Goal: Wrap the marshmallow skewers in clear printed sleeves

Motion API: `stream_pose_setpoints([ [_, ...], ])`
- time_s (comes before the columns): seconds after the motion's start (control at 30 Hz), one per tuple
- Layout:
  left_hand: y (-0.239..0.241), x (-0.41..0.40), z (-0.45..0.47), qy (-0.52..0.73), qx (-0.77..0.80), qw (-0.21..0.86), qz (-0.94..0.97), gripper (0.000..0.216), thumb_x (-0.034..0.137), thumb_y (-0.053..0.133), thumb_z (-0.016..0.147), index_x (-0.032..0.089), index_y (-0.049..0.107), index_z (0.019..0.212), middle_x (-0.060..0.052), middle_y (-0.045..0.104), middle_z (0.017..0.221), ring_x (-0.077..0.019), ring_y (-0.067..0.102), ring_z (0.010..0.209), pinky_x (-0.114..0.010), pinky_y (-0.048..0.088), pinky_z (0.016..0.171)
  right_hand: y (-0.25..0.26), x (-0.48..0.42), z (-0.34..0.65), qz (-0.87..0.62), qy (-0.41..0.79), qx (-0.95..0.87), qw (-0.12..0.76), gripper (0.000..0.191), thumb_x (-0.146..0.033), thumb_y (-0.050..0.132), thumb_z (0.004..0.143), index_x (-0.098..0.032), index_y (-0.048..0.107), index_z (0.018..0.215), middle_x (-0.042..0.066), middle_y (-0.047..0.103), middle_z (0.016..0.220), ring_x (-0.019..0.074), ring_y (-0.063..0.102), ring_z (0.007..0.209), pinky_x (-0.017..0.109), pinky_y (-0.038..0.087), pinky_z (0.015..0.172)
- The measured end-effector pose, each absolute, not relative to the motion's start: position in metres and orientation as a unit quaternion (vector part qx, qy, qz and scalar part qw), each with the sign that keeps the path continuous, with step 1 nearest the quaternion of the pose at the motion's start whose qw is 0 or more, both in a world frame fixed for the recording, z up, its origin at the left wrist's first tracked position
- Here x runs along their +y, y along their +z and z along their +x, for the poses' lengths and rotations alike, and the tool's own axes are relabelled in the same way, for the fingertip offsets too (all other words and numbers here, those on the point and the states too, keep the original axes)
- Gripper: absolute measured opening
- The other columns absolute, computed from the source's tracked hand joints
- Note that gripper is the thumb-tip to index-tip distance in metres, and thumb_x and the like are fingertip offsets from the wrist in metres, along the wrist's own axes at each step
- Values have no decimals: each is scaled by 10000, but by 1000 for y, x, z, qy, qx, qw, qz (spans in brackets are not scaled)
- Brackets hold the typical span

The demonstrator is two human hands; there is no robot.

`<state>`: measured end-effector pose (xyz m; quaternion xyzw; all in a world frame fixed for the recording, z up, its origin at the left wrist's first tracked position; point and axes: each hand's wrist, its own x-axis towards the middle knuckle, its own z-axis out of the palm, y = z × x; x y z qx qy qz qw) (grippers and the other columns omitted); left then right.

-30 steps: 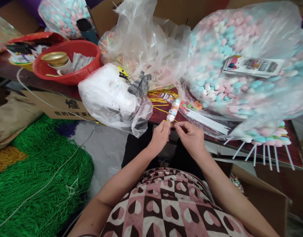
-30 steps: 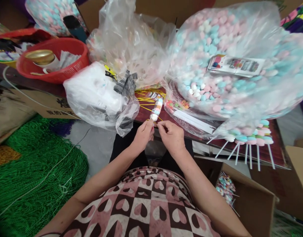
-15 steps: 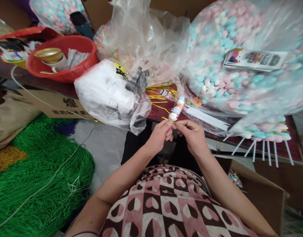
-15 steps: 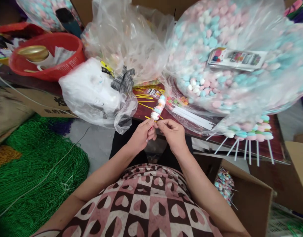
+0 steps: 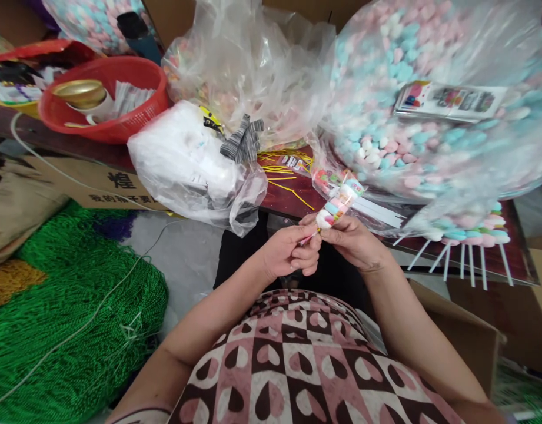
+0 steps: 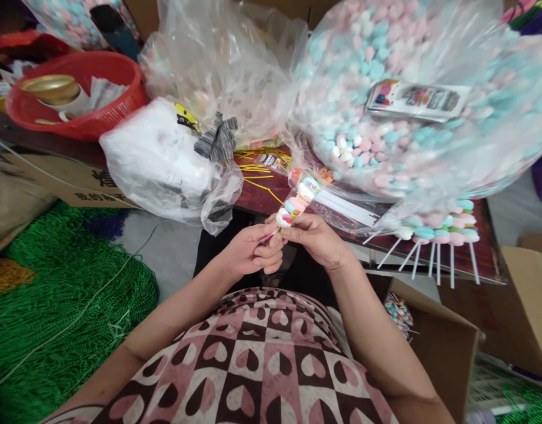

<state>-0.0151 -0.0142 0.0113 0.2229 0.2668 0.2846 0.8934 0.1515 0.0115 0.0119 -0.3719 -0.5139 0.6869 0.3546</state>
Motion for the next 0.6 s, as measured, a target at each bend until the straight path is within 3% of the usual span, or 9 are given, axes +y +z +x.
stream_pose_setpoints([
  [0.1, 17, -14, -13, 297, 260, 892, 218, 456, 483, 452, 955, 176, 486, 619, 100, 198, 393, -53, 248, 292, -218, 373, 405, 7, 14, 149, -389, 653, -511, 401, 274, -440, 842, 625, -231, 748, 774, 8, 738, 795, 189, 654, 740, 381, 530, 783],
  [0.2, 20, -14, -7, 350, 280, 867, 216, 473, 534, 454, 946, 173, 477, 642, 107, 209, 395, -44, 231, 297, -207, 358, 398, 1, 13, 143, -425, 576, -520, 466, 181, -378, 808, 682, -228, 708, 694, -20, 687, 698, 148, 602, 641, 330, 509, 711],
  [0.4, 16, -10, 2, 481, 331, 773, 249, 522, 665, 524, 848, 184, 433, 666, 113, 280, 424, -36, 251, 334, -207, 372, 423, 5, 7, 130, -507, 335, -618, 498, 141, -301, 700, 794, -215, 684, 683, -6, 644, 682, 148, 577, 646, 301, 460, 665],
  [0.6, 0, -8, -7, 484, 389, 671, 406, 469, 619, 518, 871, 187, 471, 695, 103, 311, 451, -54, 314, 385, -219, 358, 479, 0, 10, 133, -452, 410, -607, 509, 117, -290, 710, 799, -207, 690, 719, -12, 642, 710, 137, 579, 674, 287, 466, 683],
])
